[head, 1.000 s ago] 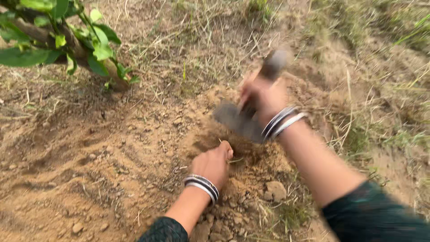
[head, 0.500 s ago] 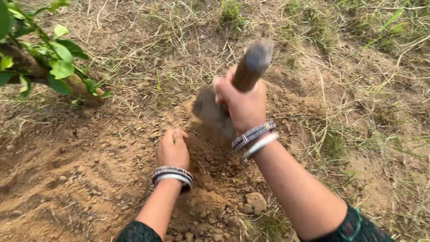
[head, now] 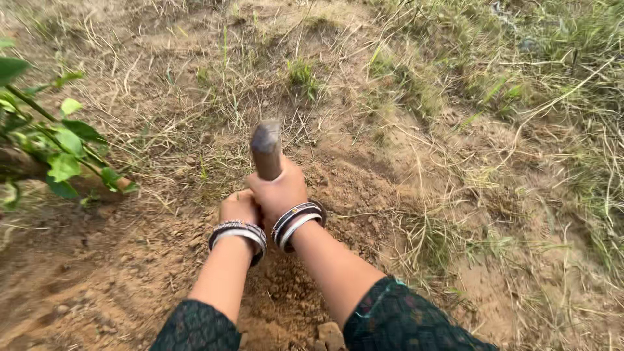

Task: The person weeds around a small plant by digging and loosening the soil with a hand trowel while pulling up grass by hand.

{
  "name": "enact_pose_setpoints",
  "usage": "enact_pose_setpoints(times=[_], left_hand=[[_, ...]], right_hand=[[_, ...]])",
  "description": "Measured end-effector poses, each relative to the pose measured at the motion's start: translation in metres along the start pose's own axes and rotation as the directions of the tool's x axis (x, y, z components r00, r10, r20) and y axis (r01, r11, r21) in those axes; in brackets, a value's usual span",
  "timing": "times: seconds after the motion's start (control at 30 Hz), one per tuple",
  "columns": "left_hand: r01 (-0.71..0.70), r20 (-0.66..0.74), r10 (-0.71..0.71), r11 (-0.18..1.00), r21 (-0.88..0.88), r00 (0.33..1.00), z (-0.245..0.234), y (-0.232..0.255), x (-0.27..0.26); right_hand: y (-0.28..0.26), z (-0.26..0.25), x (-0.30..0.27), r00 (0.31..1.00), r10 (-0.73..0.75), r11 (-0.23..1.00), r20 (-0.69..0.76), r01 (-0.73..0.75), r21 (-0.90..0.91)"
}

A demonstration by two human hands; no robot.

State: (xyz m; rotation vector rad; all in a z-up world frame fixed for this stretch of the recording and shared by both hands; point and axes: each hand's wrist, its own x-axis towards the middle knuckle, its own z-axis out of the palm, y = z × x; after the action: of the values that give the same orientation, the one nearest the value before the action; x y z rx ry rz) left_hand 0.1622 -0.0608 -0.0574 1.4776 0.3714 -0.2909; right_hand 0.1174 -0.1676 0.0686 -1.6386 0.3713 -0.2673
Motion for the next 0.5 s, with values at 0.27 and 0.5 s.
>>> enact_pose_setpoints(times=[0.27, 0.5], left_hand=[[-0.169, 0.006, 0.179, 0.916, 0.363, 0.984, -0.007, 0.033, 0.020], [0.205, -0.090, -0.214, 0.974, -0.101, 0.973, 0.074, 0.063, 0.000]], right_hand=[[-0.008, -0.011, -0.019, 0.998, -0.040, 0.980, 0.048, 0.030, 0.197], [-0.076, -0.063, -0.026, 0.970, 0.150, 0.987, -0.191, -0.135, 0.090]])
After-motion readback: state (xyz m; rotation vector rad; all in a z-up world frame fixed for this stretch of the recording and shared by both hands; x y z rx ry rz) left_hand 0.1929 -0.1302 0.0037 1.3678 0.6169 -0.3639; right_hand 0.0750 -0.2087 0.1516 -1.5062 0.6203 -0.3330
